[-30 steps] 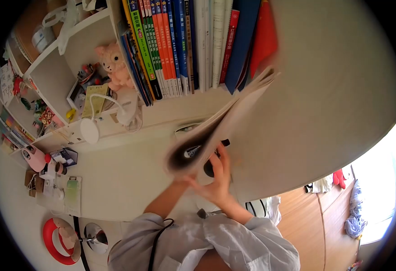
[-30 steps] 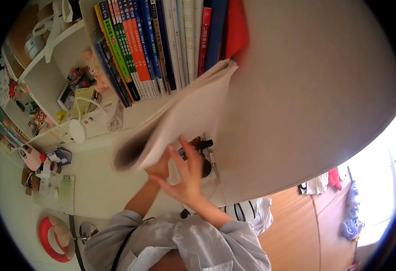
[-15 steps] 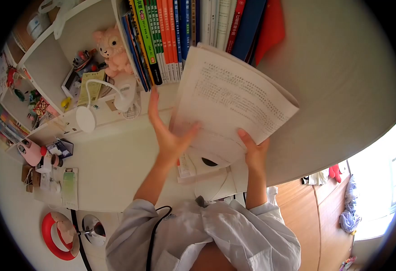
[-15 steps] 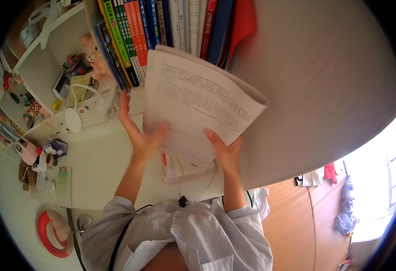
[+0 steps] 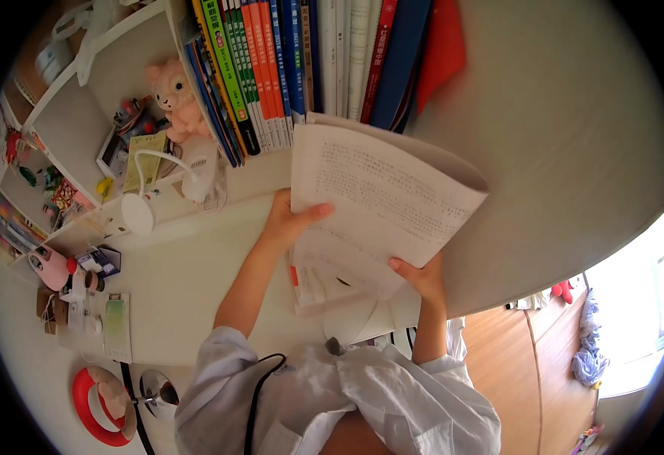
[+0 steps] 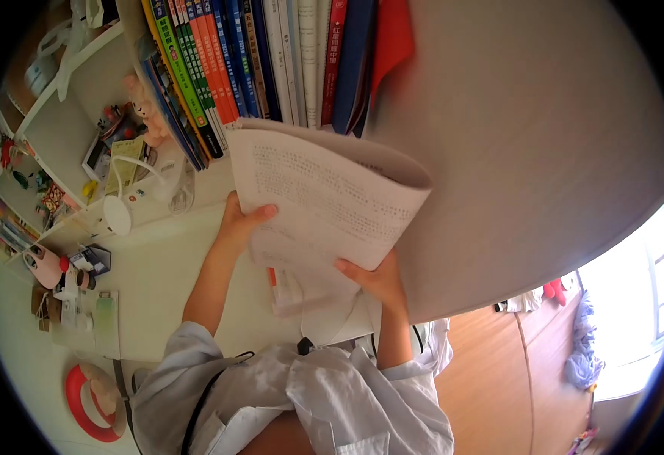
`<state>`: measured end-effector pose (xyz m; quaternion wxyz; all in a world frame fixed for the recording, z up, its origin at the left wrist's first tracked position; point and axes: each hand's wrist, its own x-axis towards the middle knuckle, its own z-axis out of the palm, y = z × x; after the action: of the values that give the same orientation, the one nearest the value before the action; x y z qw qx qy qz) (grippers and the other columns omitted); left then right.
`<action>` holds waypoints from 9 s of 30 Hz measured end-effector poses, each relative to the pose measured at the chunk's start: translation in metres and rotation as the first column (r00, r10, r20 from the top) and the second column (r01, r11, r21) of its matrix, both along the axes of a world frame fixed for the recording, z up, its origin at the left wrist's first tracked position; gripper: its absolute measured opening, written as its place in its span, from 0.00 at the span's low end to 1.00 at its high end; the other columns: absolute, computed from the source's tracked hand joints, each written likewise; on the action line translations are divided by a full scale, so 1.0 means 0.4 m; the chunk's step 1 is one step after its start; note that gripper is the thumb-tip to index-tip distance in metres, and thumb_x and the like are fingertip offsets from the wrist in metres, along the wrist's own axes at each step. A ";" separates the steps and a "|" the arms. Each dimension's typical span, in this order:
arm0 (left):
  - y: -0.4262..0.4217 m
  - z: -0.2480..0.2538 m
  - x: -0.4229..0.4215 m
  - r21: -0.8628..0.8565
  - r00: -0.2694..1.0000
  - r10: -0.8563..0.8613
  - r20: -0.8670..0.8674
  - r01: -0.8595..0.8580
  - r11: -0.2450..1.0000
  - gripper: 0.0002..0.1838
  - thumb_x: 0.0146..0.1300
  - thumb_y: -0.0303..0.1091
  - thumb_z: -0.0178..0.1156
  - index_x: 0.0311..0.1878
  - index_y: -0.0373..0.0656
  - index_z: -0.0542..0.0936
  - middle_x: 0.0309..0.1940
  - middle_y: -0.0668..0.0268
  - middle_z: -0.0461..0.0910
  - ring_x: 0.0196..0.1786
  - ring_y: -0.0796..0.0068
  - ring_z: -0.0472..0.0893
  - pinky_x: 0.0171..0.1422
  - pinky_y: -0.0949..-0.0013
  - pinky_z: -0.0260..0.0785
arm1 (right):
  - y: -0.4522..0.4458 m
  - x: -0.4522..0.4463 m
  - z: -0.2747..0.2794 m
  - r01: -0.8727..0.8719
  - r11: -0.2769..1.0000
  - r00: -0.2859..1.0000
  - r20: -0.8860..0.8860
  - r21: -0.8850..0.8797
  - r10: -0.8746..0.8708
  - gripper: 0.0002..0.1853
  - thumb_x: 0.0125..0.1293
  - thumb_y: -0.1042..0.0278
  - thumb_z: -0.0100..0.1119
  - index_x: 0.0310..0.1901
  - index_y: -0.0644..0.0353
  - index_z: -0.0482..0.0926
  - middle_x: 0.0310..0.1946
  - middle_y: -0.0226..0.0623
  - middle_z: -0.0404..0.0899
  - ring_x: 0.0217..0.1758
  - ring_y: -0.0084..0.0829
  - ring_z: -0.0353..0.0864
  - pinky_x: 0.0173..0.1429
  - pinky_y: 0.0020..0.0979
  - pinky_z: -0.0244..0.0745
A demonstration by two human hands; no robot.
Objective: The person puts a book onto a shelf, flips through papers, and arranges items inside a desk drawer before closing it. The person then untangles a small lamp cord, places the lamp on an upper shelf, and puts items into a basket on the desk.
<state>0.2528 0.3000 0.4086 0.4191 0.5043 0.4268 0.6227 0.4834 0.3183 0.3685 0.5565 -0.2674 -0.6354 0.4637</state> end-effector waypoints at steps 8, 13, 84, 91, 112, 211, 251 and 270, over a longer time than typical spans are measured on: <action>0.105 0.098 0.021 0.122 0.956 -0.037 -0.290 0.075 0.990 0.19 0.51 0.32 0.62 0.46 0.33 0.72 0.41 0.63 0.76 0.45 0.74 0.74 0.50 0.72 0.65 | -0.010 -0.038 0.053 0.306 0.951 0.951 -0.029 -0.039 -0.307 0.15 0.52 0.75 0.61 0.41 0.71 0.73 0.39 0.40 0.75 0.42 0.27 0.73 0.48 0.26 0.67; 0.217 0.200 0.015 0.782 0.379 0.706 -0.598 0.084 0.618 0.21 0.52 0.28 0.58 0.50 0.35 0.69 0.50 0.61 0.70 0.56 0.64 0.67 0.63 0.62 0.53 | 0.032 -0.086 0.115 0.690 0.710 0.719 -0.243 0.139 -0.651 0.14 0.54 0.75 0.60 0.40 0.74 0.72 0.38 0.41 0.75 0.40 0.30 0.73 0.46 0.26 0.67; 0.253 0.259 0.007 0.836 0.367 0.774 -0.516 0.017 0.549 0.32 0.48 0.23 0.50 0.60 0.28 0.56 0.62 0.51 0.54 0.60 0.55 0.60 0.63 0.61 0.53 | 0.240 -0.329 0.276 0.540 0.727 0.830 -0.127 0.424 -0.542 0.25 0.57 0.65 0.54 0.54 0.65 0.61 0.49 0.55 0.68 0.52 0.46 0.70 0.54 0.37 0.64; 0.250 0.235 0.040 0.824 0.609 0.652 -0.451 0.004 0.566 0.33 0.53 0.24 0.48 0.63 0.28 0.49 0.63 0.47 0.49 0.63 0.50 0.56 0.66 0.60 0.50 | 0.308 -0.420 0.170 0.532 0.579 0.831 -0.253 0.618 -0.495 0.26 0.62 0.73 0.47 0.60 0.71 0.54 0.60 0.55 0.56 0.62 0.47 0.59 0.62 0.35 0.56; 0.295 0.184 0.005 0.874 -0.013 0.876 -0.483 0.054 0.483 0.29 0.58 0.34 0.46 0.64 0.42 0.56 0.65 0.60 0.51 0.67 0.65 0.53 0.66 0.63 0.48 | 0.345 -0.391 0.095 0.476 0.474 0.806 -0.152 0.741 -0.572 0.29 0.48 0.86 0.52 0.57 0.67 0.64 0.51 0.46 0.64 0.49 0.41 0.66 0.52 0.31 0.64; -1.587 -0.993 -1.706 -0.371 0.339 0.592 -0.731 -0.926 0.071 0.29 0.45 0.34 0.59 0.53 0.38 0.64 0.49 0.51 0.68 0.53 0.54 0.67 0.57 0.60 0.58 | -1.295 -2.010 -0.881 0.395 0.707 0.870 0.486 -0.587 -0.082 0.10 0.62 0.69 0.45 0.38 0.68 0.71 0.28 0.41 0.72 0.30 0.31 0.68 0.37 0.30 0.65; -1.517 -1.060 -1.964 -0.724 0.740 0.139 -0.659 -0.673 0.149 0.42 0.44 0.46 0.63 0.59 0.35 0.57 0.57 0.43 0.57 0.62 0.48 0.55 0.62 0.54 0.52 | -1.264 -1.961 -0.915 -0.102 0.409 0.770 0.188 -0.907 0.609 0.13 0.51 0.59 0.58 0.27 0.61 0.74 0.22 0.28 0.69 0.26 0.20 0.65 0.29 0.25 0.59; -1.578 -1.040 -1.989 -0.807 0.924 0.370 0.093 -0.148 0.572 0.30 0.46 0.33 0.62 0.53 0.30 0.65 0.44 0.55 0.74 0.46 0.65 0.75 0.48 0.67 0.68 | -1.292 -1.996 -0.909 0.198 0.388 0.740 0.396 -0.900 0.544 0.17 0.45 0.64 0.64 0.35 0.68 0.76 0.23 0.34 0.75 0.23 0.24 0.72 0.28 0.24 0.69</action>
<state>-0.5427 -0.3314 -0.0073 0.5510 0.1168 0.6687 0.4853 -0.3152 -0.1985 0.0049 0.0075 -0.5907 -0.4524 0.6681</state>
